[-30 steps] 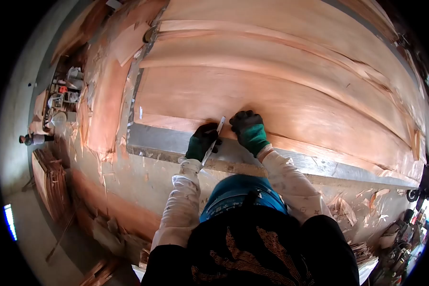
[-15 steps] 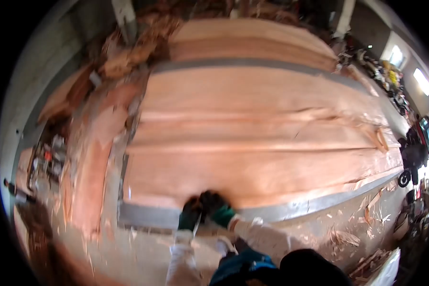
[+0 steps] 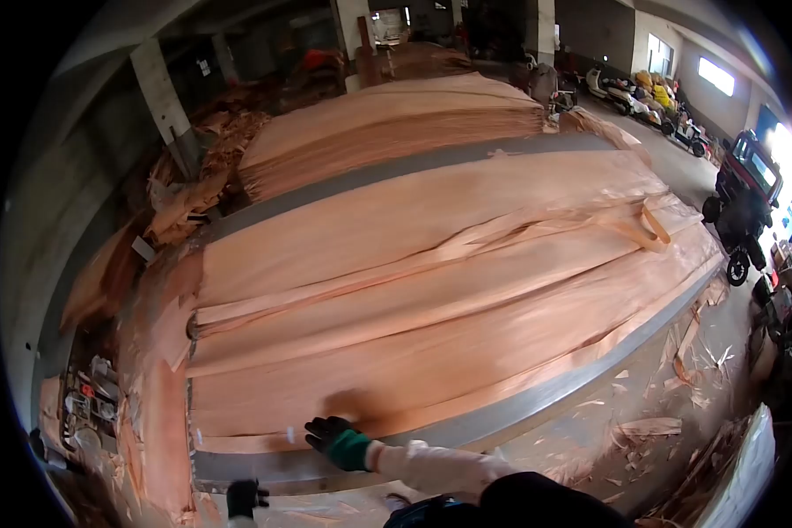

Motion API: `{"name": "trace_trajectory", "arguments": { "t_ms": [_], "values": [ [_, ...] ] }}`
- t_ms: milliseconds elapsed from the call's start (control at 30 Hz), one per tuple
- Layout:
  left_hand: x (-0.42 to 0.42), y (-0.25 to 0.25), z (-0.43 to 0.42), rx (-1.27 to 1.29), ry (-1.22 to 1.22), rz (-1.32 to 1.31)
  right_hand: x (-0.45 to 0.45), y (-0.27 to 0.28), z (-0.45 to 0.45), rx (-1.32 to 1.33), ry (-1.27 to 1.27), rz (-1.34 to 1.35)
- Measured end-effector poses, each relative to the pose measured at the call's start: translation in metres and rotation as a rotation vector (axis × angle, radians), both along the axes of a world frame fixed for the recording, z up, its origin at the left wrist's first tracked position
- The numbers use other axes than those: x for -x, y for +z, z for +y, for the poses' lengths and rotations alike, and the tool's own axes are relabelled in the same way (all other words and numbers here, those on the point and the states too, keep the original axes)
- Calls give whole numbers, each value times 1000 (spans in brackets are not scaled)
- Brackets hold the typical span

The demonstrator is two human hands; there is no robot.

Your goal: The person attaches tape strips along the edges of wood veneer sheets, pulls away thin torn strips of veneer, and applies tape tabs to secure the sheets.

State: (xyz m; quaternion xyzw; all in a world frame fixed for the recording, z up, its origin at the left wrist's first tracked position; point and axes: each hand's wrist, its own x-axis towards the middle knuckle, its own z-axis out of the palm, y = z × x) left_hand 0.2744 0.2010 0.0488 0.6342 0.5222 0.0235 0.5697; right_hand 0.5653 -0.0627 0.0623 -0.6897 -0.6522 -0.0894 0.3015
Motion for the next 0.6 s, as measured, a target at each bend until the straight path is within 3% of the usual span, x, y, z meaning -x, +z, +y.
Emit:
{"name": "trace_trajectory", "arguments": {
  "t_ms": [33,67,100,133,167,233,267,333,367,600],
  "values": [
    [21,-18,-21,155,108,-91,-17,-18,-30,-79,-45,45],
    [37,8,-104,70,256,-70,-40,-19,-69,28,-117,48],
    [32,-3,-134,105,347,-113,-71,-16,-110,51,-141,143],
    [57,-76,-131,62,370,-361,-100,-13,-148,71,-237,208],
    [57,-92,-144,-45,76,-51,-128,-9,-186,91,-332,275],
    [70,-134,-191,-191,-199,227,-178,-9,-245,137,-561,243],
    [48,-115,-215,-42,-83,138,-193,-5,-267,89,-600,359],
    [-31,-32,-283,238,188,-26,-207,18,-286,-124,-425,185],
    [-82,21,-316,129,273,-210,-203,44,-281,-20,-482,356],
    [-144,5,-327,319,73,-396,-160,9,-248,265,-326,299]
  ]
}}
